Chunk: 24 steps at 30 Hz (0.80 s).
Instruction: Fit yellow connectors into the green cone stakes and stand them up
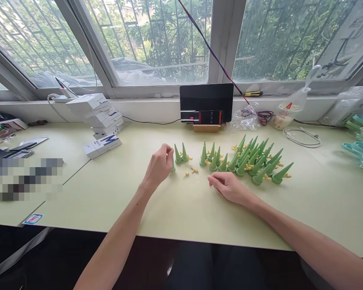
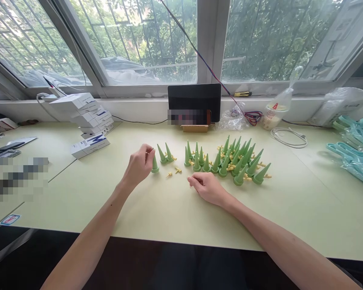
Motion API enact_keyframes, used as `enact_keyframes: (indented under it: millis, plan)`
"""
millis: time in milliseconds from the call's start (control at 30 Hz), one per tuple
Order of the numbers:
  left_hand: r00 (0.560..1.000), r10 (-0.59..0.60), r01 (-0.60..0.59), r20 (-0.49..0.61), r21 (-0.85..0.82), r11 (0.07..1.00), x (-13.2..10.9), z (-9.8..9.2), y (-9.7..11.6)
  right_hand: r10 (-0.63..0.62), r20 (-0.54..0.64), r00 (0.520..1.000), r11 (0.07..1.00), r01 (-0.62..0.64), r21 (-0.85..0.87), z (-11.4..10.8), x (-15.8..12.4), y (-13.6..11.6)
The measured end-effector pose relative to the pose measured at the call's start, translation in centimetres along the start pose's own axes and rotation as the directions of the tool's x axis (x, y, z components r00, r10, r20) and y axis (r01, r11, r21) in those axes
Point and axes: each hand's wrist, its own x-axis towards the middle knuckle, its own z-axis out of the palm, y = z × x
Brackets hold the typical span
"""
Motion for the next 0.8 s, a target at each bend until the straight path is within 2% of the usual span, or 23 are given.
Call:
enact_keyframes:
  millis: [200, 467, 800]
  plan:
    - [0.997, 0.070, -0.068, 0.036, -0.060, 0.996, -0.3, 0.7, 0.0, -0.004, -0.001, 1.000, 1.000, 0.004, -0.003, 0.0, 0.0, -0.2]
    - [0.993, 0.045, -0.030, 0.112, -0.129, 0.991, -0.2, 0.7, -0.2, -0.020, 0.005, 1.000, 1.000, 0.020, -0.001, -0.1, 0.0, -0.1]
    - [0.965, -0.024, 0.054, 0.259, -0.112, 0.992, 0.0, 1.0, -1.4, -0.017, 0.006, 1.000, 1.000, 0.017, -0.004, 0.0, 0.0, -0.1]
